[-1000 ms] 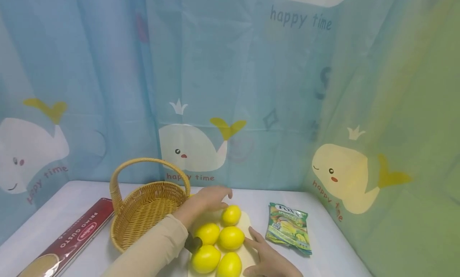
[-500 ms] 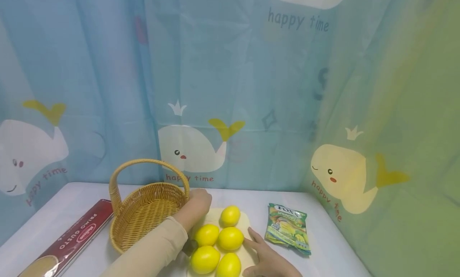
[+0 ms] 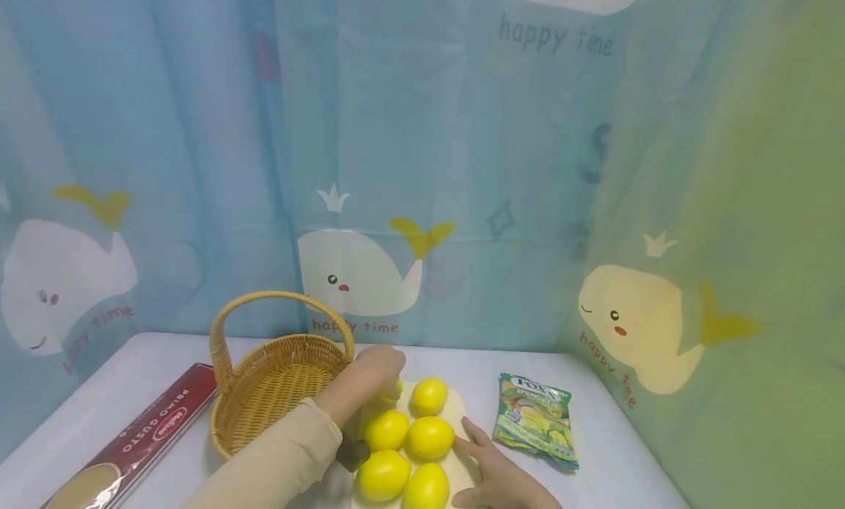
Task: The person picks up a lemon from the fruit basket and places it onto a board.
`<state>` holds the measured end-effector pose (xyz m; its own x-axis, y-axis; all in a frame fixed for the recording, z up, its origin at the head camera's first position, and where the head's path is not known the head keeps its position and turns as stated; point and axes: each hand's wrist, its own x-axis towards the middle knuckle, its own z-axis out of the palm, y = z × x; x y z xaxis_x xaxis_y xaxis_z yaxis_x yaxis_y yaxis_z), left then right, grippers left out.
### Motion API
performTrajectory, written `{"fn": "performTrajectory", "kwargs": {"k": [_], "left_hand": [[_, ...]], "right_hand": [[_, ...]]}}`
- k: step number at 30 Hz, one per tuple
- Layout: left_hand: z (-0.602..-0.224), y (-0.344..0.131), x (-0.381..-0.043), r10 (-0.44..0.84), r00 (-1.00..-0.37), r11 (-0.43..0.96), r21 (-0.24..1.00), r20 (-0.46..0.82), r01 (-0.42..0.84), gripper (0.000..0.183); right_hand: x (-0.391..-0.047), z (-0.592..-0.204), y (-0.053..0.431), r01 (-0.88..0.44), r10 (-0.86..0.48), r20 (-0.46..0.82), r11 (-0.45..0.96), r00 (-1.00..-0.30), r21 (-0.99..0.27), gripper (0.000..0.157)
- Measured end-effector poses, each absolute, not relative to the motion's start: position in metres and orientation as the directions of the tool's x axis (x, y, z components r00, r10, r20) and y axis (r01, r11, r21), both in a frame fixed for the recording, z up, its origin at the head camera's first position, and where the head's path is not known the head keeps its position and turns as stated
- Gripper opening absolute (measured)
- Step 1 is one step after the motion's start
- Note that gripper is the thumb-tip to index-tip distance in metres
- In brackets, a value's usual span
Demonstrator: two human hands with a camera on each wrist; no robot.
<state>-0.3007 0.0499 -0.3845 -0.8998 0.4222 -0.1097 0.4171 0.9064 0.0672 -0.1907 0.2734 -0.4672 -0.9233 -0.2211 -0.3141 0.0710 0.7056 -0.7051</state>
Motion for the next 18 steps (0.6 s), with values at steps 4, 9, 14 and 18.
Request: {"fn": "performTrajectory", "kwargs": {"k": [4,9,14,18], "left_hand": [[-0.3781,0.0492,-0.2948,0.464,-0.867,0.885,0.135,-0.18,0.445,0.024],[-0.381,0.0461,-0.292,0.506,-0.844,0.859,0.194,-0.176,0.474,0.032],[-0.3822,0.0425,-0.2912,0.508,-0.837,0.852,0.261,-0.204,0.453,0.035],[-0.3829,0.0424,-0.2945,0.527,-0.821,0.836,0.31,-0.22,0.453,0.023]], "right_hand": [[-0.1911,-0.4671,0.2735,0.116,-0.186,-0.334,0.695,-0.924,-0.71,0.088],[-0.1915,-0.4676,0.2732,0.122,-0.177,-0.338,0.704,-0.924,-0.7,0.089],[-0.1921,-0.4669,0.2725,0.131,-0.174,-0.348,0.704,-0.921,-0.698,0.088],[-0.1922,-0.4667,0.273,0.122,-0.184,-0.344,0.704,-0.921,-0.7,0.087]]}}
